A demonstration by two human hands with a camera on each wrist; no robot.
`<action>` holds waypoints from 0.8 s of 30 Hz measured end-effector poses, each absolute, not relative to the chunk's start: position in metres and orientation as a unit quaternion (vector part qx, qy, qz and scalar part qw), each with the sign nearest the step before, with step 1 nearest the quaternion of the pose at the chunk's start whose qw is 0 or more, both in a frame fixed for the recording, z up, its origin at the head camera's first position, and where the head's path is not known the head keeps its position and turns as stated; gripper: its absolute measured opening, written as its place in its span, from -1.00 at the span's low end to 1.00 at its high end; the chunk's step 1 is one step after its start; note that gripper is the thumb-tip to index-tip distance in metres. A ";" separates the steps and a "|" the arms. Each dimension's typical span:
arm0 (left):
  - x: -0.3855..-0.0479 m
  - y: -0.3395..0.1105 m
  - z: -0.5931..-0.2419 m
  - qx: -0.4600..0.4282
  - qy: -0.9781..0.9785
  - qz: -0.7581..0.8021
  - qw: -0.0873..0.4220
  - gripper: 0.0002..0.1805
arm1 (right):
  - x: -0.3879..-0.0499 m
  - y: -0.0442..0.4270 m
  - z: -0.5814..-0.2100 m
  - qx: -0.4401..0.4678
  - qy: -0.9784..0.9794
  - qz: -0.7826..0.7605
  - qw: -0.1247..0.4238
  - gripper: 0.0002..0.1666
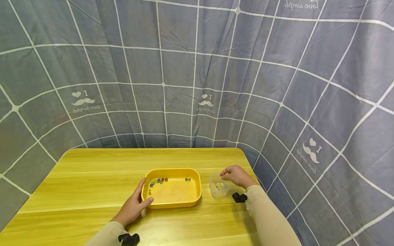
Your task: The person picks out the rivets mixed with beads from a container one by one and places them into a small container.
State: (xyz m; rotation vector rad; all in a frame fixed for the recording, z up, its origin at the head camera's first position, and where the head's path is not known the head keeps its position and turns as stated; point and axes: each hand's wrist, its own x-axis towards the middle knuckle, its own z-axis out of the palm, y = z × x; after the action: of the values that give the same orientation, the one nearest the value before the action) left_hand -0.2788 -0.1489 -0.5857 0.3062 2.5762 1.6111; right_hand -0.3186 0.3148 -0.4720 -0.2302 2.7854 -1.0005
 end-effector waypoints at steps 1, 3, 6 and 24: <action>-0.279 -0.149 -0.586 0.101 0.843 0.527 0.044 0.06 | -0.319 0.315 -0.472 -0.078 0.935 -0.337 0.086 -0.75; -0.280 -0.149 -0.587 0.101 0.843 0.527 0.044 0.06 | -0.319 0.315 -0.472 -0.074 0.934 -0.337 0.087 -0.75; -0.282 -0.149 -0.589 0.102 0.843 0.527 0.044 0.06 | -0.320 0.314 -0.472 -0.069 0.935 -0.336 0.088 -0.76; -0.281 -0.149 -0.589 0.098 0.841 0.530 0.047 0.06 | -0.334 0.296 -0.464 -0.092 0.938 -0.324 0.078 -0.74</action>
State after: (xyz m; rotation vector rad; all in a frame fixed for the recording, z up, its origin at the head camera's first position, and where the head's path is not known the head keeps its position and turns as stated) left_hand -0.2805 -0.1490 -0.5886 0.2975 2.5663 1.6152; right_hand -0.3335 0.2955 -0.4644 -0.2744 2.8102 -0.9717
